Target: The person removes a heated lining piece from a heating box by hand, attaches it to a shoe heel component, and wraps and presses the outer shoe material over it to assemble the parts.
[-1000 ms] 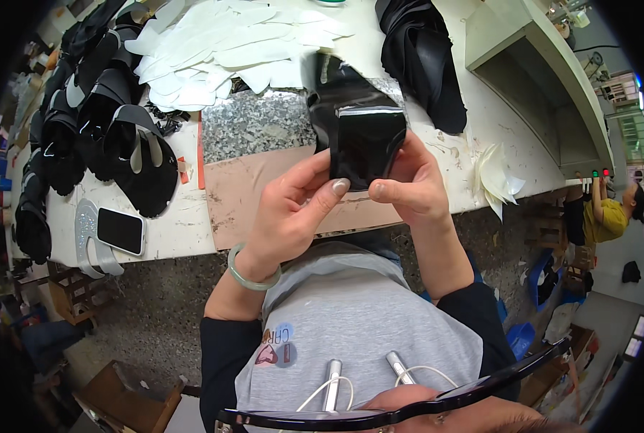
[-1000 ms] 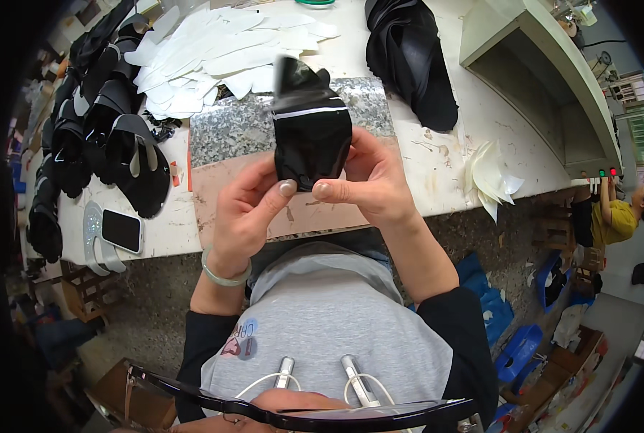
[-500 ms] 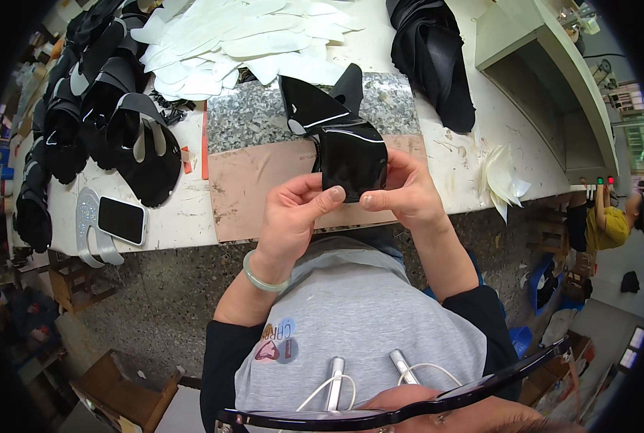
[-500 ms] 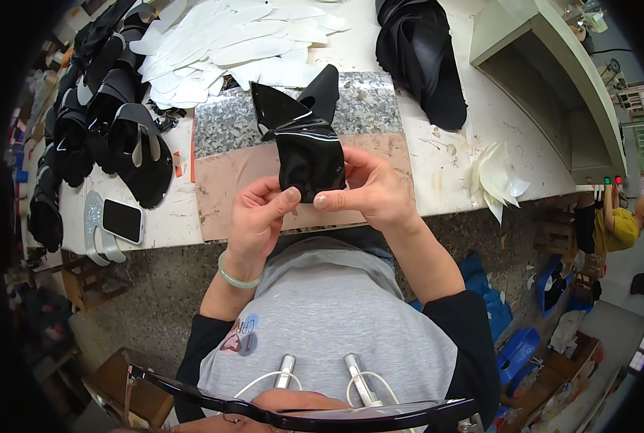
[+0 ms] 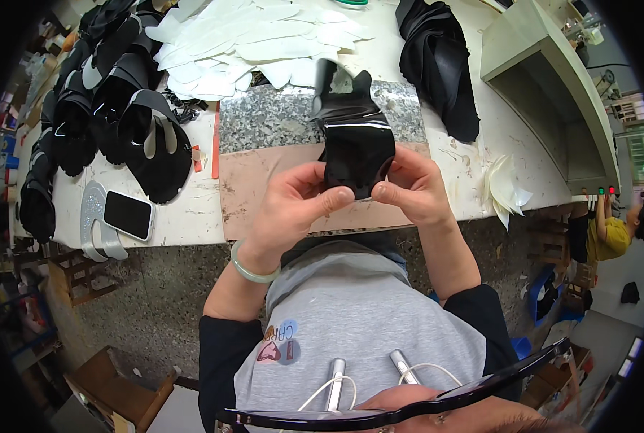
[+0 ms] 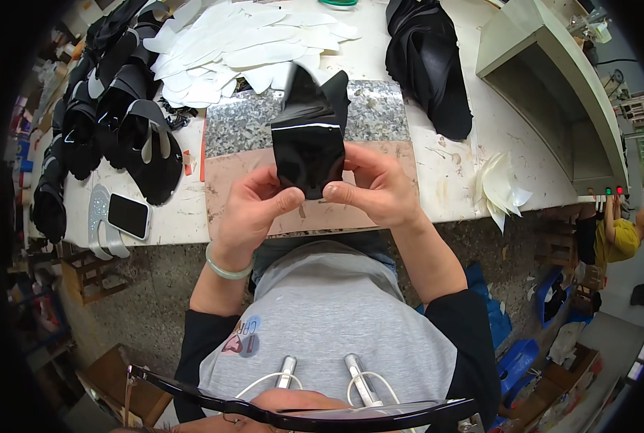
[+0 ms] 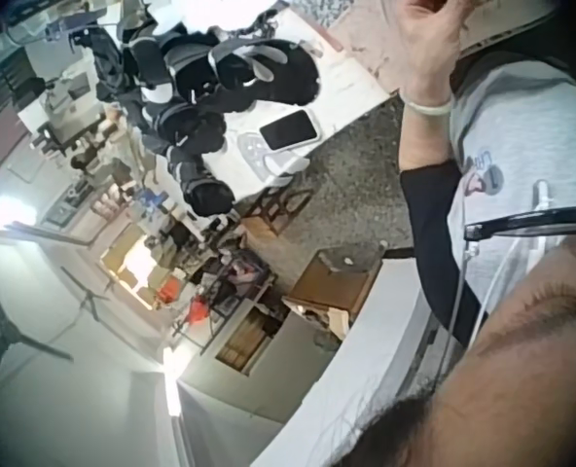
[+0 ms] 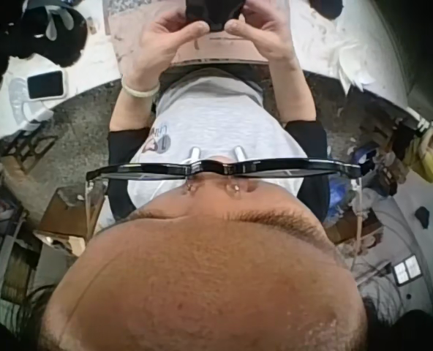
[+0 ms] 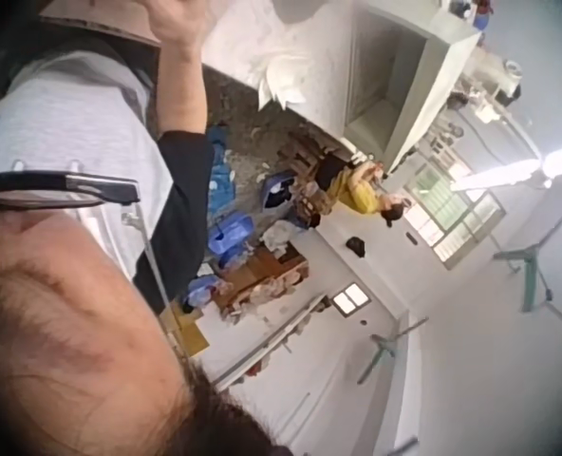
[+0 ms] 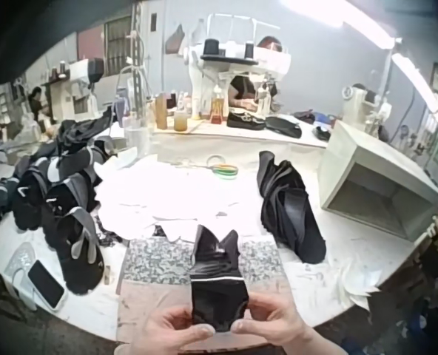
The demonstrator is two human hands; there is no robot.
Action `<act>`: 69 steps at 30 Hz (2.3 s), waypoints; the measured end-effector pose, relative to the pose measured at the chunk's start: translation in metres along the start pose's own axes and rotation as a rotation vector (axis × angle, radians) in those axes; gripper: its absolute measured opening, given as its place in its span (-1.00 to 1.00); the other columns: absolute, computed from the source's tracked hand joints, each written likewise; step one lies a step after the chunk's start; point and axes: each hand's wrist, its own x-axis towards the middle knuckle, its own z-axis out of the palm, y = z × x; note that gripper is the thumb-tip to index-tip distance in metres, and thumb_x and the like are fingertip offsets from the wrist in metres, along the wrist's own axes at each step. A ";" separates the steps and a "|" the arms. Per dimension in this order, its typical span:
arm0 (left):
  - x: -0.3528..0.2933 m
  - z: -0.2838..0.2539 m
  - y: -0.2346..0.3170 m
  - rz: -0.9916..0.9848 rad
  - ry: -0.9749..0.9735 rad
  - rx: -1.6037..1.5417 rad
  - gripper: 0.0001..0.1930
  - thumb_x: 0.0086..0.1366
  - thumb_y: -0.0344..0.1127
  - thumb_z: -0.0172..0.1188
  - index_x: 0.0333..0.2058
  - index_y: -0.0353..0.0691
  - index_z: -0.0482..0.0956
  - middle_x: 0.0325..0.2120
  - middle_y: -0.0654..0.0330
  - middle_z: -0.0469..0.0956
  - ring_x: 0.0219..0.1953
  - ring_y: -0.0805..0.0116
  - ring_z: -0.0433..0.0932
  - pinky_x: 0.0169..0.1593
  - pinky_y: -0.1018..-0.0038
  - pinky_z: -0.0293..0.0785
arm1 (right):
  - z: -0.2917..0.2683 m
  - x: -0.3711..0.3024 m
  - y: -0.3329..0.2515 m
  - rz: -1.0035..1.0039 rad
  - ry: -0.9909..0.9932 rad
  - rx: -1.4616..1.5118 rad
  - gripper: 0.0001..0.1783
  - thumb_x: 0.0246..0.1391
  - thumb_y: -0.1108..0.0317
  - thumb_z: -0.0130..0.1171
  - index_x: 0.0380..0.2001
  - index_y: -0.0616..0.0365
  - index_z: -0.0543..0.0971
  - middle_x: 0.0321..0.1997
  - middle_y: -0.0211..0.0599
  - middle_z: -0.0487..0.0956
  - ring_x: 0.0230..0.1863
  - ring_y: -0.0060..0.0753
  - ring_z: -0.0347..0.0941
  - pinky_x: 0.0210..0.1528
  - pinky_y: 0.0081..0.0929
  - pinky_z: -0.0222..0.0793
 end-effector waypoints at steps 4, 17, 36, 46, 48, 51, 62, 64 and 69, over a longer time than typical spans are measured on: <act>0.004 -0.004 0.004 -0.101 0.005 -0.009 -0.73 0.16 -0.41 0.30 -0.17 -0.37 0.56 -0.37 0.31 0.54 -0.35 0.63 0.45 -0.27 0.64 0.38 | 0.001 0.003 -0.002 -0.071 -0.065 -0.088 -0.55 -0.09 0.56 0.32 -0.07 0.43 0.50 -0.18 -0.23 0.56 -0.15 -0.48 0.43 -0.05 -0.48 0.33; -0.011 0.008 -0.026 0.293 0.070 0.442 -0.90 0.03 -0.47 0.33 -0.44 -0.33 0.65 -0.42 0.28 0.47 -0.26 0.43 0.36 -0.19 0.55 0.28 | -0.004 -0.025 0.018 0.067 0.040 0.221 -0.53 -0.18 0.62 0.34 -0.10 0.36 0.50 -0.13 -0.20 0.56 -0.05 -0.38 0.44 0.05 -0.43 0.30; -0.029 0.007 -0.046 0.179 0.195 0.485 -0.84 0.13 -0.36 0.30 -0.35 -0.33 0.59 -0.39 0.23 0.39 -0.26 0.46 0.31 -0.18 0.55 0.29 | 0.016 -0.039 0.020 0.037 0.296 -0.061 -0.65 -0.09 0.65 0.27 -0.18 0.31 0.48 -0.24 -0.28 0.58 -0.19 -0.55 0.49 -0.13 -0.57 0.45; -0.014 0.012 -0.016 0.233 0.290 0.166 -0.84 0.25 -0.34 0.22 -0.37 -0.34 0.51 -0.41 0.33 0.35 -0.43 0.64 0.29 -0.35 0.67 0.23 | 0.015 0.000 0.007 0.002 0.056 0.005 -0.23 -0.17 0.56 0.39 0.12 0.29 0.23 -0.10 -0.29 0.49 -0.12 -0.49 0.45 -0.05 -0.53 0.40; -0.010 0.009 -0.011 0.233 0.284 0.162 -0.83 0.26 -0.32 0.21 -0.36 -0.34 0.50 -0.41 0.33 0.36 -0.43 0.64 0.30 -0.36 0.68 0.23 | 0.018 0.008 -0.004 0.038 0.054 -0.090 -0.24 -0.16 0.56 0.39 0.11 0.29 0.23 -0.11 -0.30 0.49 -0.09 -0.48 0.44 -0.05 -0.52 0.39; -0.003 0.007 0.003 0.267 0.275 0.231 -0.84 0.25 -0.35 0.22 -0.33 -0.34 0.52 -0.42 0.33 0.38 -0.41 0.64 0.31 -0.34 0.65 0.25 | 0.023 0.015 -0.012 -0.028 0.058 -0.083 -0.23 -0.16 0.56 0.39 0.12 0.29 0.22 -0.11 -0.30 0.49 -0.10 -0.49 0.44 -0.04 -0.51 0.38; -0.019 -0.008 -0.043 0.175 0.261 0.080 -0.86 0.15 -0.35 0.31 -0.37 -0.26 0.58 -0.37 0.33 0.45 -0.35 0.62 0.34 -0.29 0.64 0.25 | 0.008 -0.005 0.018 0.078 -0.014 0.000 -0.26 -0.14 0.58 0.35 0.14 0.33 0.26 -0.09 -0.23 0.53 -0.08 -0.49 0.46 -0.01 -0.51 0.38; -0.019 -0.006 -0.039 0.110 0.257 -0.054 -0.86 0.16 -0.35 0.30 -0.36 -0.27 0.58 -0.36 0.32 0.48 -0.34 0.62 0.37 -0.28 0.64 0.27 | 0.008 -0.009 0.020 0.200 0.019 0.054 -0.30 -0.10 0.58 0.32 0.14 0.34 0.27 -0.07 -0.21 0.53 -0.08 -0.50 0.45 -0.02 -0.52 0.39; -0.017 -0.006 -0.033 -0.074 0.213 -0.233 -0.81 0.19 -0.33 0.28 -0.27 -0.29 0.57 -0.32 0.30 0.53 -0.29 0.57 0.45 -0.24 0.65 0.32 | 0.004 -0.021 0.028 0.177 0.034 0.010 -0.38 -0.08 0.60 0.29 0.10 0.36 0.32 -0.08 -0.23 0.53 -0.07 -0.52 0.45 -0.01 -0.52 0.38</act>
